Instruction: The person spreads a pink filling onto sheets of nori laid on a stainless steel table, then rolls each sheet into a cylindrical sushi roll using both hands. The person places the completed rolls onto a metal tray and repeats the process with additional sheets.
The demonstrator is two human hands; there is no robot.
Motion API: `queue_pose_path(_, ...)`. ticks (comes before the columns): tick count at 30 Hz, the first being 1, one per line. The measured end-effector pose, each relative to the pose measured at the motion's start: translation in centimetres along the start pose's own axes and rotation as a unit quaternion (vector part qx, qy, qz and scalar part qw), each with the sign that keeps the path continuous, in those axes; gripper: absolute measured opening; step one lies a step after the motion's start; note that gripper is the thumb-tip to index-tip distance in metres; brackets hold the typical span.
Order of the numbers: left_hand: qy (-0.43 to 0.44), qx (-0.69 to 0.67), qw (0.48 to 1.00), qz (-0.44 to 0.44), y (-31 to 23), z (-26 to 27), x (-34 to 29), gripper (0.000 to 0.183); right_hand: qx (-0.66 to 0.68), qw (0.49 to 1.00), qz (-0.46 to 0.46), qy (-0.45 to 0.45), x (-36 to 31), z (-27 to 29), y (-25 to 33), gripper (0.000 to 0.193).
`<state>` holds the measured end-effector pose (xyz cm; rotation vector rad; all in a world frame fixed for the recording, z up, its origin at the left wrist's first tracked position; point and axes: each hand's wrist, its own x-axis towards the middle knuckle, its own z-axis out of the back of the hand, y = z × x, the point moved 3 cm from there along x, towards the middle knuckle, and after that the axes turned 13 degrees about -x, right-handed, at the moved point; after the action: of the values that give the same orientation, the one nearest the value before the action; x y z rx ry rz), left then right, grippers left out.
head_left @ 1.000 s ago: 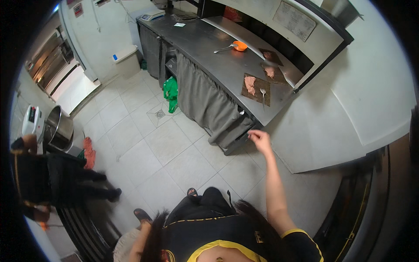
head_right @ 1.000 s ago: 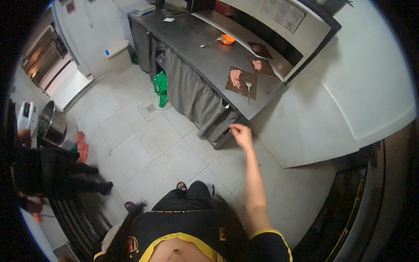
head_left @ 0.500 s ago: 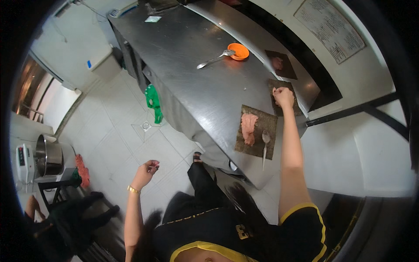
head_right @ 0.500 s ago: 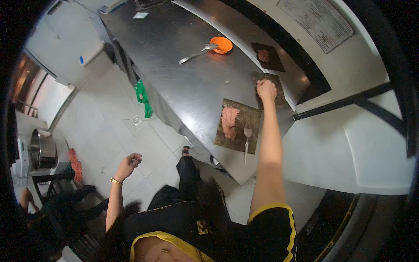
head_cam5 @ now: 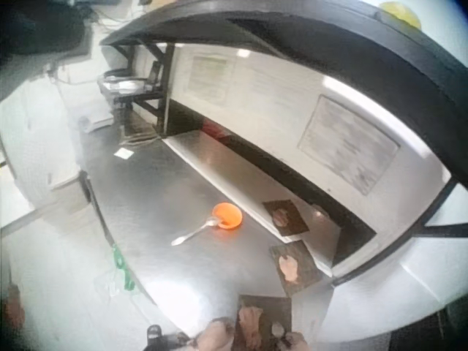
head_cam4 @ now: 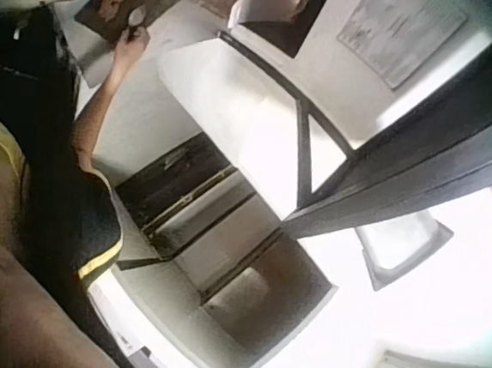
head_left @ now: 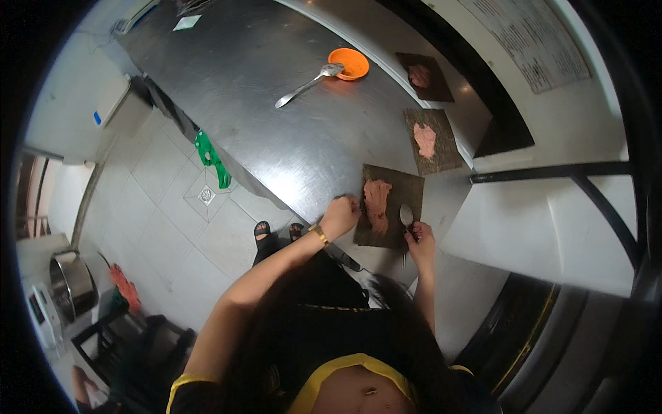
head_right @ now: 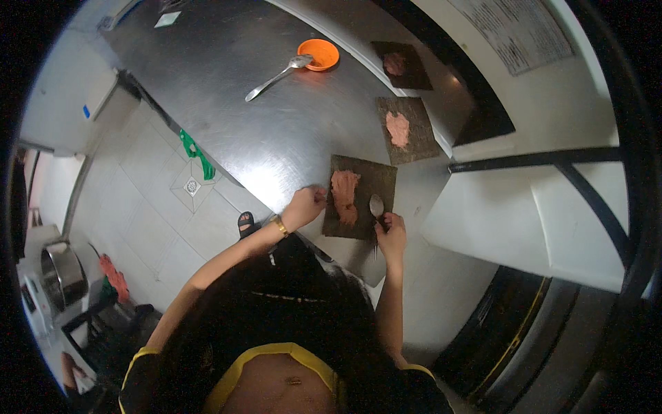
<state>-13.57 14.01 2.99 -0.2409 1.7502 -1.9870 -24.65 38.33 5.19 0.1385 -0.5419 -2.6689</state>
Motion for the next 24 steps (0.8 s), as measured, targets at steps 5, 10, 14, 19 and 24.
queue_pose_path(5, 0.094, 0.079, 0.992, 0.007, -0.3, -0.8, 2.2, 0.019, -0.026, 0.999, -0.027, -0.036, -0.5, -0.8, 0.9, 0.019)
queue_pose_path(10, 0.117, 0.085, 0.989, -0.039, 0.8, -1.6, 3.4, 0.019, 0.105, 0.986, -0.088, -0.093, -1.3, -2.8, -2.0, 0.019)
queue_pose_path(14, 0.116, 0.084, 0.989, -0.032, 0.7, -1.5, 3.9, 0.022, 0.149, 0.975, -0.129, -0.102, -1.2, -3.9, -2.7, 0.018)
queue_pose_path(19, 0.206, -0.215, 0.947, 0.118, 1.3, -0.4, 4.1, 0.019, 0.2, 0.968, -0.147, -0.049, -0.7, -4.2, -1.3, 0.014)
queue_pose_path(24, 0.171, -0.421, 0.878, 0.151, 2.5, 2.5, 4.5, 0.004, 0.243, 0.964, -0.102, -0.027, 0.5, -5.4, 2.5, 0.016)
